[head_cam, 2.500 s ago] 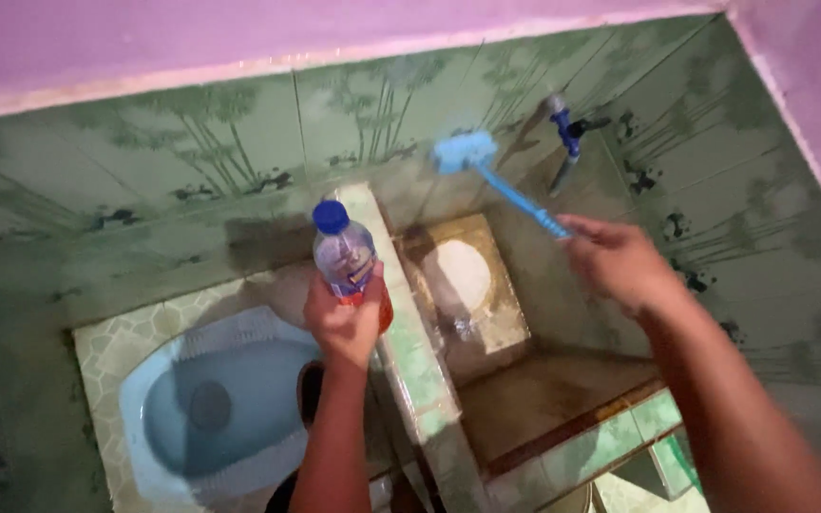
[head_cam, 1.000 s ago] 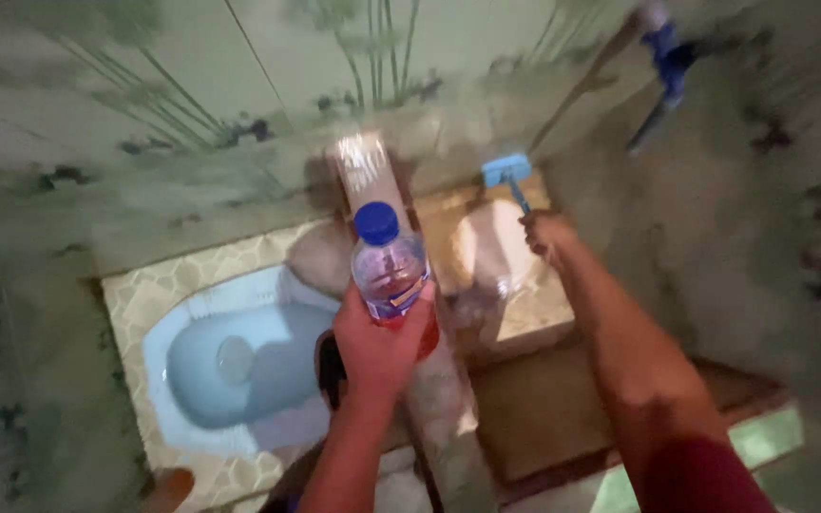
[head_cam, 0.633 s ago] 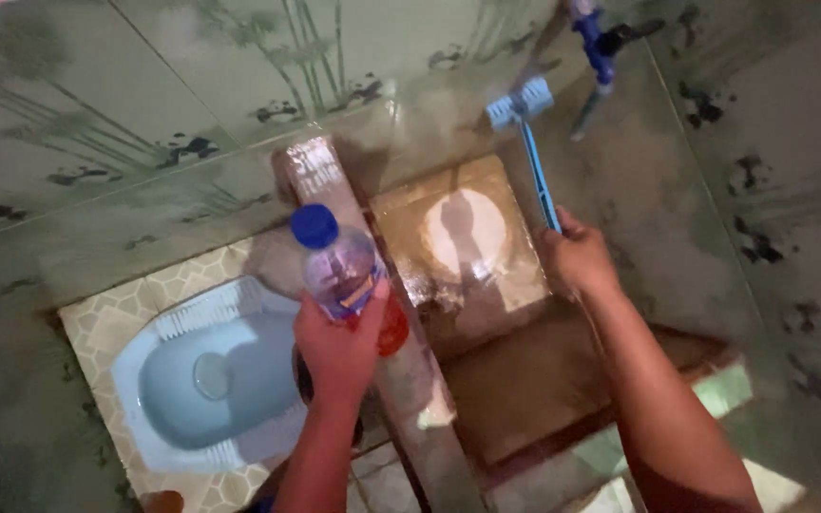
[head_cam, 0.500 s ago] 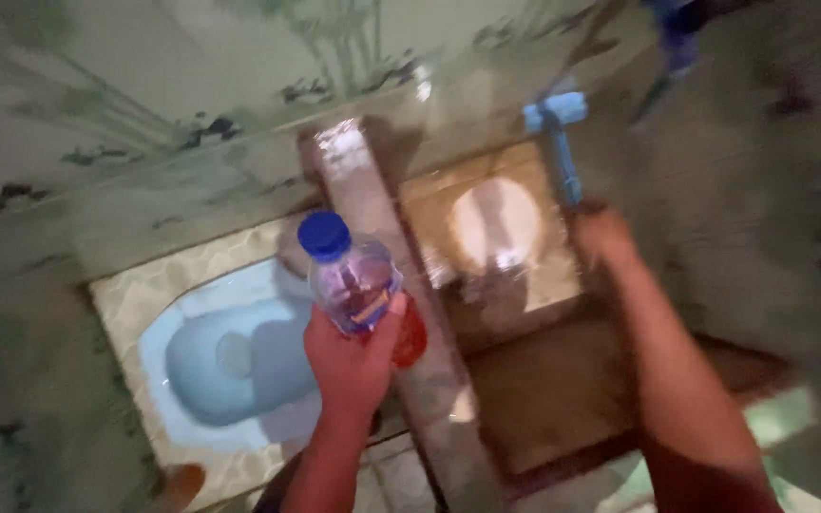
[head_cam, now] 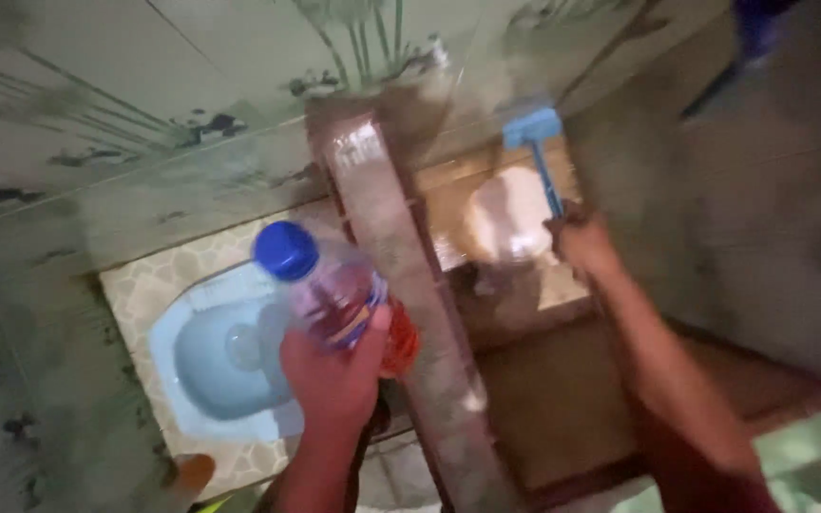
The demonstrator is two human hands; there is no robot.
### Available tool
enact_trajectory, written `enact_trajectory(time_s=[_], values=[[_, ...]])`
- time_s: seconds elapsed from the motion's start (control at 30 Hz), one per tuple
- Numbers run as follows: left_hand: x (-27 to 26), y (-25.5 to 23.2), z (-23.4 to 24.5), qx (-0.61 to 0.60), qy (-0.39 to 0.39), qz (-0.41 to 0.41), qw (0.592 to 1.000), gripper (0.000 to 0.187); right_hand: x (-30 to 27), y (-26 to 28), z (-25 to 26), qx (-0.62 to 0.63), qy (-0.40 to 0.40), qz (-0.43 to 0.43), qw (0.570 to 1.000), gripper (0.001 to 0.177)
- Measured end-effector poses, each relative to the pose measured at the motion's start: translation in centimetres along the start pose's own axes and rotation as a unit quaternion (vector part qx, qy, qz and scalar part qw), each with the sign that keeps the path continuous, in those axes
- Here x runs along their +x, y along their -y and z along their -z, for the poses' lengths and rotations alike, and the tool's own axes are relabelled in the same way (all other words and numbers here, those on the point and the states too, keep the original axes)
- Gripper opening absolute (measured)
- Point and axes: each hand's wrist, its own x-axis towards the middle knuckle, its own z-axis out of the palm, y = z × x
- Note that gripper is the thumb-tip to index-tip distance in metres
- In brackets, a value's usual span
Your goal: Scrubbing bathroom tiles and a squat toilet using a brush and cleaning solution.
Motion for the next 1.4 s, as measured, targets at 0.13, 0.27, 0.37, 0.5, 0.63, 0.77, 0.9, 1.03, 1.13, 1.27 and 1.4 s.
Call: enact_trajectory(time_s=[0.13,0.27,0.37,0.5,0.63,0.77,0.9,1.03,1.13,1.27,1.4], values=[[1.3,-0.3,-1.5,-0.173,-0.038,-0.088,0.98,0.05,-10.1,6.2,3.2,0.08,-0.057,0.02,0.995,0.041],[1.4,0.5,-1.5,-0.156,-0.035,-0.063,0.985,0.051,-2.5,5.6,-0.3,0.075,0.058,-0.047,0.994,0.04],[1.1,1.6,-1.6,-0.143,-0.042,-0.064,0.987,0.047,13.4,-0.6,-5.8,-0.457,0.243,0.443,0.732,0.023],[1.8,-1.3,-1.7,-0.128,-0.01,-0.069,0.989,0.05,11.4,-2.4,-12.8,-0.114,0.254,0.087,0.957,0.012],[2.4,-3.3,-1.6,-0.136,0.019,-0.055,0.989,0.046,-3.2,11.1,-2.8,0.174,0.132,-0.033,0.975,0.006],[0.5,-5.7,0.1,-0.122,0.061,-0.003,0.991,0.048,-19.6,21.9,7.3,0.188,0.132,0.036,0.973,0.022],[-3.6,-6.2,1.6,-0.093,0.069,0.028,0.993,0.05,-25.4,20.3,11.5,0.289,0.127,0.047,0.948,0.045],[-7.6,-7.5,3.2,-0.026,0.133,0.142,0.981,0.048,-23.6,14.7,11.4,0.323,0.126,0.059,0.936,0.058],[-9.9,-7.6,1.7,-0.049,0.192,0.156,0.968,0.036,-22.8,8.7,11.0,0.315,0.087,0.046,0.944,0.056],[-15.7,-6.9,-2.4,-0.151,0.228,0.238,0.932,0.043,-29.4,0.5,14.4,0.275,0.015,-0.026,0.961,0.045],[-19.4,3.0,-13.0,-0.224,0.254,0.331,0.881,0.04,-41.5,-2.3,20.8,0.263,0.011,-0.027,0.964,0.037]])
